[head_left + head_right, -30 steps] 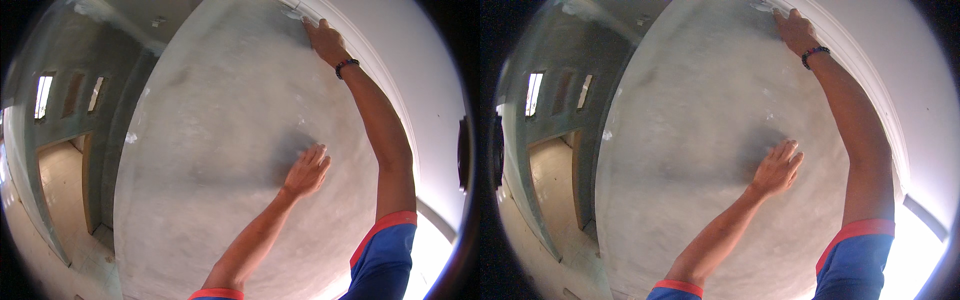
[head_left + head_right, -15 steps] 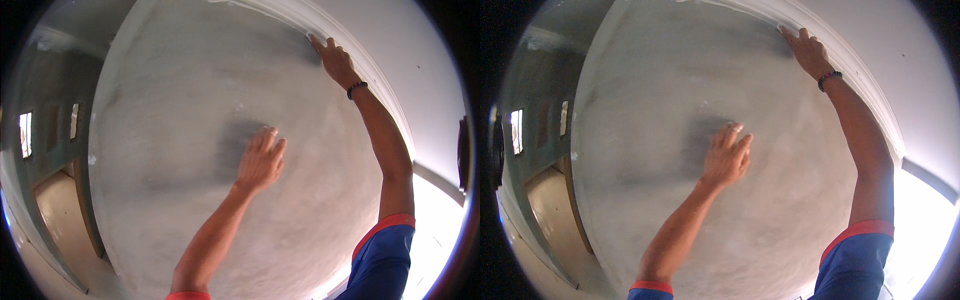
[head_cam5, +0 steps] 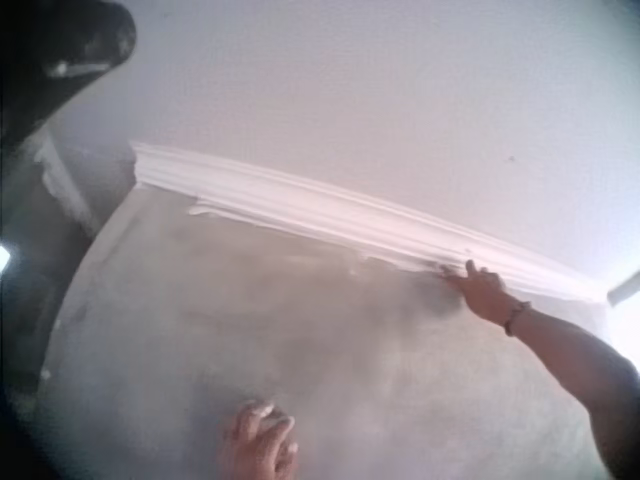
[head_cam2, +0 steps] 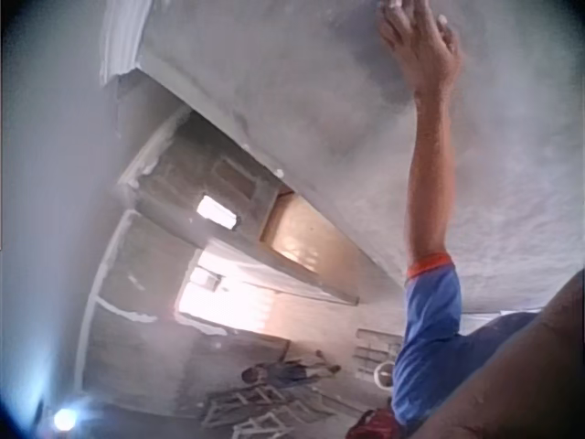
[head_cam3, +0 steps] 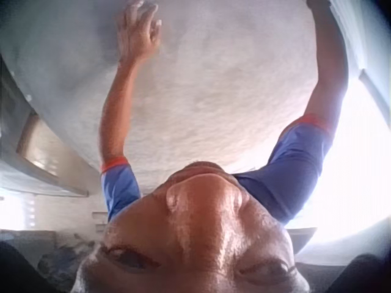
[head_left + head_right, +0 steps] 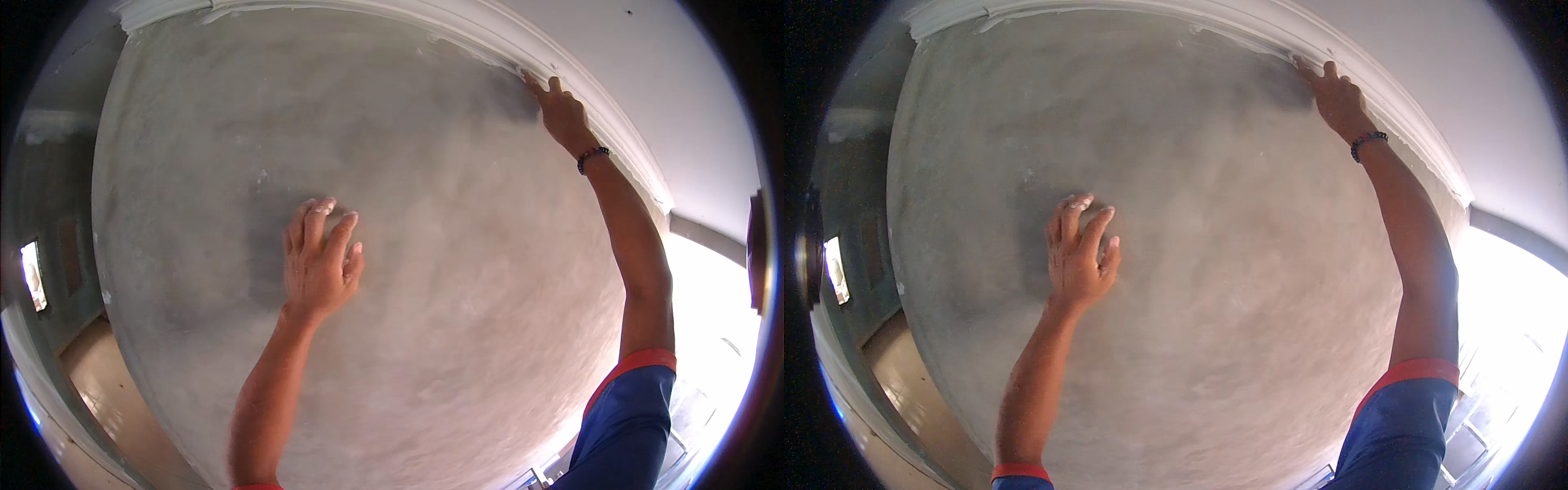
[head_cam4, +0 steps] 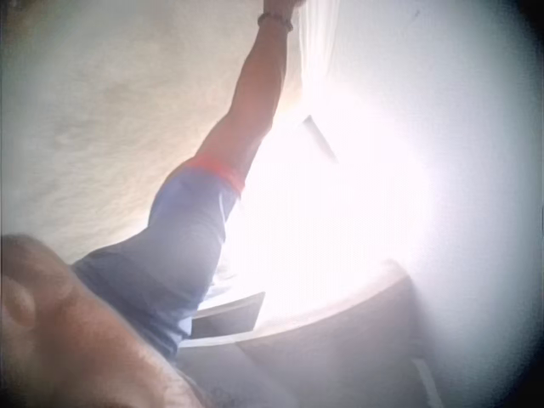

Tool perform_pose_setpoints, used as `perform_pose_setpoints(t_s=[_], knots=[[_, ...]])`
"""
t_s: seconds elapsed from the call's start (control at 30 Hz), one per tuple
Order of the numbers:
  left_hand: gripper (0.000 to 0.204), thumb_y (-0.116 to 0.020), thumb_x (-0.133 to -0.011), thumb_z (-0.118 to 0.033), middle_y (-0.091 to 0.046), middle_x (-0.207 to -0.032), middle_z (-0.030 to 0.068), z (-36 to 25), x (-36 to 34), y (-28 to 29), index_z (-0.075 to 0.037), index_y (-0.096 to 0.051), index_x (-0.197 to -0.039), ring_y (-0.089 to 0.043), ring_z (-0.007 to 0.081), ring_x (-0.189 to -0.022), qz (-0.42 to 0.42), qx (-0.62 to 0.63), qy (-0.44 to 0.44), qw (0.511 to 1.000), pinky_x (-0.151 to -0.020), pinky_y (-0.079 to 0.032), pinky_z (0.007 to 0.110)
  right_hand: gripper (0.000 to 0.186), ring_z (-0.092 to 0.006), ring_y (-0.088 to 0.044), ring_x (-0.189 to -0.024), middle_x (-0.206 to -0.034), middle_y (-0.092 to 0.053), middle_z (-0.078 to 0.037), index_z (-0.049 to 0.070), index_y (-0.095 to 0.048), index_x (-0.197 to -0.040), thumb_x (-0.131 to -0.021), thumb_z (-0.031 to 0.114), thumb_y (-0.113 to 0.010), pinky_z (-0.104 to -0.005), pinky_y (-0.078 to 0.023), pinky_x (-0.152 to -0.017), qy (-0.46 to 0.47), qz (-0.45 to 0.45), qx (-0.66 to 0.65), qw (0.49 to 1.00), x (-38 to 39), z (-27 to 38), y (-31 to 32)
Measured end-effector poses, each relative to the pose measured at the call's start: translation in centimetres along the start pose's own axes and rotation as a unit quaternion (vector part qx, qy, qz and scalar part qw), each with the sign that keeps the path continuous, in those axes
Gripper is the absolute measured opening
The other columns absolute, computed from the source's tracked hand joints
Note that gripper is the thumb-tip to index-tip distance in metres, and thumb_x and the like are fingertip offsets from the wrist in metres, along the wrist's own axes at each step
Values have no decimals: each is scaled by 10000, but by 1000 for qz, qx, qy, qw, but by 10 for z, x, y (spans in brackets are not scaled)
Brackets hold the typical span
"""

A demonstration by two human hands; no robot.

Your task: The person applies putty along the edge of a decorative ceiling cornice using a scraper and their fingers to fill gaps.

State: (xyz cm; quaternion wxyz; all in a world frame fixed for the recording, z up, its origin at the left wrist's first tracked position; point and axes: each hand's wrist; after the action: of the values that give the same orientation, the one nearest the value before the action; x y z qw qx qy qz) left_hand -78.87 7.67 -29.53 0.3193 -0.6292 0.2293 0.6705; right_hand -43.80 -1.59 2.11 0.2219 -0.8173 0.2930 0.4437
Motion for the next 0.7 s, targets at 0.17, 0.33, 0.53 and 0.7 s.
perform_pose_setpoints(t_s=[0.17, 0.33, 0.53, 0.7], knots=[[384, -647, -798, -183, -453, -1296, 126, 5, 2, -3, -93, -601, -1168, -390, 335, -1252, -4, -11, -7, 1000, -1016, -333, 488, 746, -360, -669, -767, -1068, -519, -180, 352, -245, -1484, -874, -19, -459, -438, -602, -629, -35, 28, 4, 999, 31, -28, -21], [382, -641, -798, -198, -461, -1283, 133, 12, 3, -1, -86, -598, -1161, -386, 334, -1250, -8, -34, -19, 999, -1015, -329, 495, 712, -365, -675, -789, -1083, -521, -183, 325, -273, -1478, -877, -8, -462, -441, -607, -635, -84, 68, 22, 994, 50, -40, -32], [414, -637, -814, -252, -468, -1269, 158, 9, -4, 9, -74, -573, -1182, -420, 359, -1222, 14, -53, -43, 998, -1005, -336, 514, 692, -396, -641, -842, -1203, -507, -231, 253, -315, -1474, -839, 40, -489, -472, -557, -735, -173, -59, -115, 976, 60, -57, -69], [408, -664, -812, -218, -454, -1273, 152, -1, 3, 3, -92, -563, -1187, -416, 357, -1234, 7, -15, -19, 1000, -996, -357, 499, 605, -35, -463, -626, -867, -544, -1, 75, -373, -1452, -899, 221, -570, -180, -346, -430, -190, -45, -688, 699, 31, 2, 8]])
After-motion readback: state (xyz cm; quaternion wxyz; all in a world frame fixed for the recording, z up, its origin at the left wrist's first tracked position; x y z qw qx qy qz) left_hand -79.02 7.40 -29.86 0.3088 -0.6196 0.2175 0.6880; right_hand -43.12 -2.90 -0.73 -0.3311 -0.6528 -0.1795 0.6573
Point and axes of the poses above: each hand's wrist, its own x-axis away from the middle knuckle, its own y-axis out of the back of the hand, z = x × y
